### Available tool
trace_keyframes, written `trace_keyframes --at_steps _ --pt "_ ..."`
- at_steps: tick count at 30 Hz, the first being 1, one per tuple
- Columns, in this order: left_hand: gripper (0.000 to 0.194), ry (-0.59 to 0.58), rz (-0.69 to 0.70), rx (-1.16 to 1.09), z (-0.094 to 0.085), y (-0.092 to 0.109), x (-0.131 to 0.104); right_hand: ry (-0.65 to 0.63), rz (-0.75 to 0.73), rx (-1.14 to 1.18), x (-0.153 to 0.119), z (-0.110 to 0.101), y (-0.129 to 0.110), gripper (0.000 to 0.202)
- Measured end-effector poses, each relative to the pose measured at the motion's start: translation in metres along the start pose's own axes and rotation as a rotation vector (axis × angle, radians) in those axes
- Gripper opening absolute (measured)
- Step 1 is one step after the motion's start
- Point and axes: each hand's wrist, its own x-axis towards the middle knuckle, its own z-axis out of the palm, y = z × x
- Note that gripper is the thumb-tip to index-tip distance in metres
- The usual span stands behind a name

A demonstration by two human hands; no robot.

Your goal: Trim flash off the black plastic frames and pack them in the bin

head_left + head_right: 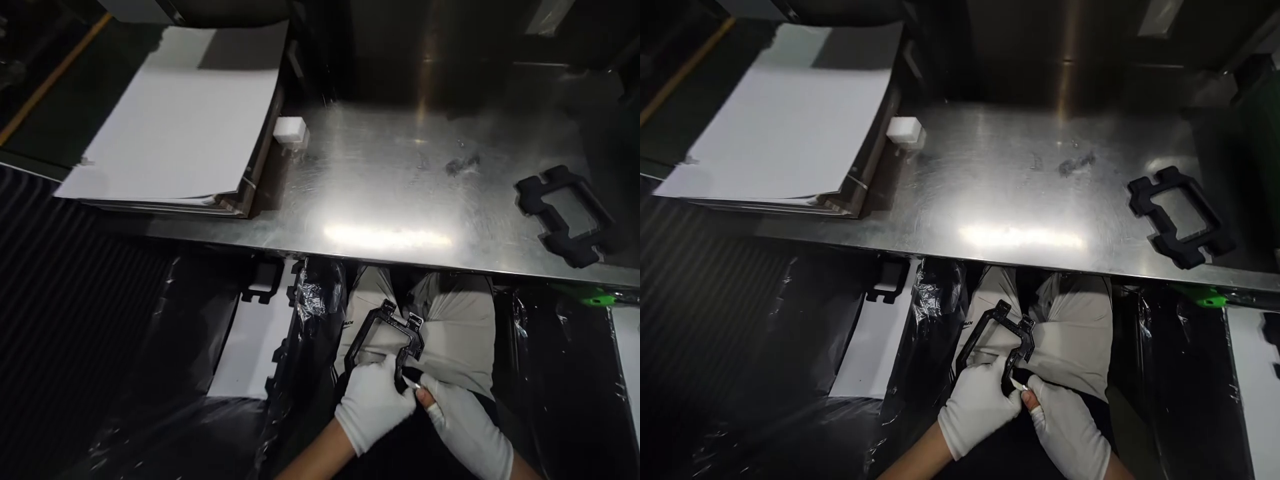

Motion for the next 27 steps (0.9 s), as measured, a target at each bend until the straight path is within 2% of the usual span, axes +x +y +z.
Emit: trace_keyframes --at_steps 3,13,18,22,27 --pt "0.036 -0.031 -0.016 0.091 -0.002 0.006 -0.003 -0.075 0.015 -0.034 -0.003 0.007 -0.004 0.054" --pt "0.036 -0.012 -0.020 0.166 0.003 0.007 -0.002 -0.036 0.023 -0.087 -0.003 0.003 -0.011 0.060" --pt "0.030 0.018 -0.018 0.191 0.004 0.009 -0.003 -0.085 0.062 -0.103 -0.001 0.000 -0.012 0.055" --pt "0.032 0.010 -0.026 0.221 0.003 0.010 -0.004 -0.111 0.076 -0.118 0.000 -0.001 -0.014 0.048" --pt "0.039 0.002 -0.059 0.279 0.004 0.011 -0.003 -0.118 0.131 -0.167 -0.001 0.006 -0.014 0.053"
